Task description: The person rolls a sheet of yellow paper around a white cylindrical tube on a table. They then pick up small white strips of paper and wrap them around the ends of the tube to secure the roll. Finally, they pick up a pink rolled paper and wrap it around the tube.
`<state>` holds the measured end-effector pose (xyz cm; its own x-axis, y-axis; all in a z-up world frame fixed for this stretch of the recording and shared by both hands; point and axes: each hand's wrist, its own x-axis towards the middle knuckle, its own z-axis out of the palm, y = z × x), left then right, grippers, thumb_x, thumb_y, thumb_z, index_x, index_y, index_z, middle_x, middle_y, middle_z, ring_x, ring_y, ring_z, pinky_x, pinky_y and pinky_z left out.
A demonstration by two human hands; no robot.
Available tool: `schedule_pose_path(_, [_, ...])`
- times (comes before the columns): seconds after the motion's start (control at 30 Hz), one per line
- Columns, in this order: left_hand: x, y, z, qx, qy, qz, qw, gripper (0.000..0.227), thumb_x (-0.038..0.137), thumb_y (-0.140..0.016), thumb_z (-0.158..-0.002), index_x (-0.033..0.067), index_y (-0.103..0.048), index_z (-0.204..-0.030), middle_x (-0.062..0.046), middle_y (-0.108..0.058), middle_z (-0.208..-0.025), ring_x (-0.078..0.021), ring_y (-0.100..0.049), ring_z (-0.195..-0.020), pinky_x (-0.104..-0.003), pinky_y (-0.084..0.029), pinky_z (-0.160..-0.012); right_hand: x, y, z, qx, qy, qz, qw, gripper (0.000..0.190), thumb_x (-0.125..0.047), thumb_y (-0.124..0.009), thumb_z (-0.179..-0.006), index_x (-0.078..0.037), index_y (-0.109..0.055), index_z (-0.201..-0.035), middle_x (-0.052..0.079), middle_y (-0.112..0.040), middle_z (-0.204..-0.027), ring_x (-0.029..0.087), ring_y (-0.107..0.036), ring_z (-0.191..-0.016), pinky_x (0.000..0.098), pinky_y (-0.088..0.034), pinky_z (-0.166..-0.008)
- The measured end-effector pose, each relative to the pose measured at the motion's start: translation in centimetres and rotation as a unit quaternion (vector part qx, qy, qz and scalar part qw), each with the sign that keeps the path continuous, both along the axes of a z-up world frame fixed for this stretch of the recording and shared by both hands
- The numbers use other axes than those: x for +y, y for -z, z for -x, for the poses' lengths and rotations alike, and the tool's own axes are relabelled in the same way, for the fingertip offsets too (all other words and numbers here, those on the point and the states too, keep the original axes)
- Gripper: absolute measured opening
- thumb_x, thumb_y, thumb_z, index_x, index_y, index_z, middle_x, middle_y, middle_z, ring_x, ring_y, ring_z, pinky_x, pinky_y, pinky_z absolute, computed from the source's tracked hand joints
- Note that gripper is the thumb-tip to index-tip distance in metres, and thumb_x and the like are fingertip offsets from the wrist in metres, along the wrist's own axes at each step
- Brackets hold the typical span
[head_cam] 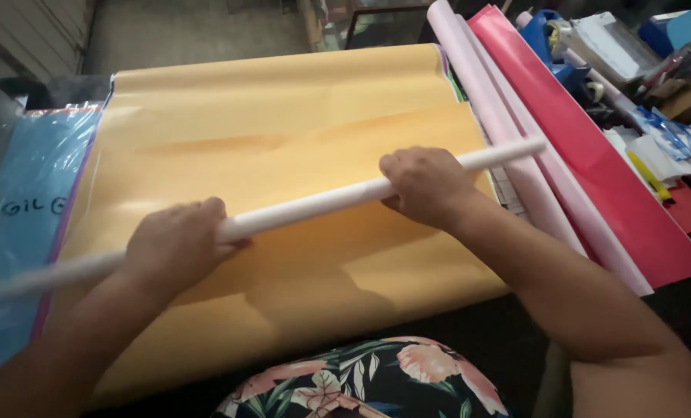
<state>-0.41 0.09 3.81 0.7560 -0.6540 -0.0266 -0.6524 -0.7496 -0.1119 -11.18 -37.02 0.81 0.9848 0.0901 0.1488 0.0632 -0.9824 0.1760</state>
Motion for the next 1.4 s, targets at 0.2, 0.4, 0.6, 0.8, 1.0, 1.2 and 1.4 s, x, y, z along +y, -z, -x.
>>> schedule_pose_path(0.2, [-0.5, 1.1, -0.7, 0.019, 0.021, 0.039, 0.999, 0.042, 0.056, -0.068, -0.087, 0.0202, -0.055, -0.104, -0.006, -0.07, -0.092, -0.029, -0.074, -0.096, -0.046, -0.06, -0.08, -0.2, -0.8, -0.3, -0.045, -0.026, -0.001, 0.999, 0.041, -0.056, -0.073, -0.079, -0.021, -0.058, -0.096, 0.0, -0.063, -0.084, 0.024, -0.071, -0.082, 0.0407, -0.059, -0.074])
schedule_pose_path(0.4, [-0.6, 1.6, -1.0, 0.134, 0.034, 0.116, 0.984, 0.049, 0.063, -0.076, -0.076, 0.0191, -0.067, -0.096, -0.007, -0.073, -0.088, -0.0327, -0.073, -0.091, -0.048, -0.059, -0.078, 0.2, -0.5, -0.4, -0.154, -0.094, 0.055, 0.982, 0.027, -0.042, -0.067, -0.091, -0.018, -0.054, -0.096, 0.001, -0.057, -0.079, 0.024, -0.065, -0.074, 0.0366, -0.054, -0.069])
schedule_pose_path(0.6, [-1.0, 1.9, -0.8, -0.253, 0.179, 0.1, 0.945, 0.043, 0.055, -0.067, -0.089, 0.0155, -0.053, -0.1, -0.001, -0.051, -0.083, -0.0219, -0.063, -0.079, -0.034, -0.055, -0.067, 0.3, -1.1, -1.3, 0.027, 0.006, -0.022, 0.999, 0.048, -0.063, -0.072, -0.078, -0.024, -0.062, -0.103, 0.0, -0.071, -0.092, 0.027, -0.073, -0.094, 0.0456, -0.06, -0.082])
schedule_pose_path(0.8, [-1.1, 0.9, -0.2, 0.003, 0.023, 0.037, 0.999, 0.045, 0.057, -0.072, -0.082, 0.0208, -0.054, -0.102, -0.004, -0.066, -0.094, -0.0276, -0.073, -0.094, -0.044, -0.06, -0.075, 0.5, -1.7, -1.5, -0.093, -0.086, 0.017, 0.992, 0.037, -0.052, -0.069, -0.082, -0.017, -0.059, -0.086, 0.003, -0.059, -0.076, 0.028, -0.068, -0.074, 0.0422, -0.056, -0.065])
schedule_pose_path(1.0, [-1.3, -0.4, 0.2, 0.155, 0.003, 0.04, 0.987, 0.046, 0.056, -0.071, -0.082, 0.0156, -0.061, -0.101, -0.011, -0.073, -0.09, -0.0367, -0.073, -0.093, -0.052, -0.059, -0.077, 1.0, -2.8, -0.9, -0.172, -0.148, 0.075, 0.971, 0.025, -0.04, -0.056, -0.098, -0.017, -0.047, -0.094, 0.001, -0.052, -0.078, 0.024, -0.063, -0.074, 0.036, -0.052, -0.068])
schedule_pose_path(1.2, [-1.1, -1.2, 0.1, -0.139, 0.084, 0.124, 0.979, 0.045, 0.052, -0.073, -0.086, 0.0144, -0.053, -0.1, -0.006, -0.059, -0.087, -0.029, -0.068, -0.087, -0.04, -0.058, -0.071, 1.3, -3.8, -0.8, -0.003, -0.046, -0.031, 0.998, 0.046, -0.059, -0.073, -0.082, -0.017, -0.057, -0.095, 0.006, -0.067, -0.077, 0.032, -0.073, -0.079, 0.0482, -0.058, -0.07])
schedule_pose_path(1.4, [-0.7, 0.2, -0.7, -0.077, 0.085, 0.108, 0.988, 0.045, 0.05, -0.077, -0.082, 0.0162, -0.053, -0.1, -0.006, -0.061, -0.087, -0.0293, -0.068, -0.088, -0.042, -0.058, -0.074, 1.5, -4.1, -0.1, -0.11, -0.113, -0.016, 0.987, 0.042, -0.052, -0.078, -0.082, -0.017, -0.059, -0.096, 0.004, -0.061, -0.078, 0.029, -0.068, -0.074, 0.0445, -0.056, -0.065])
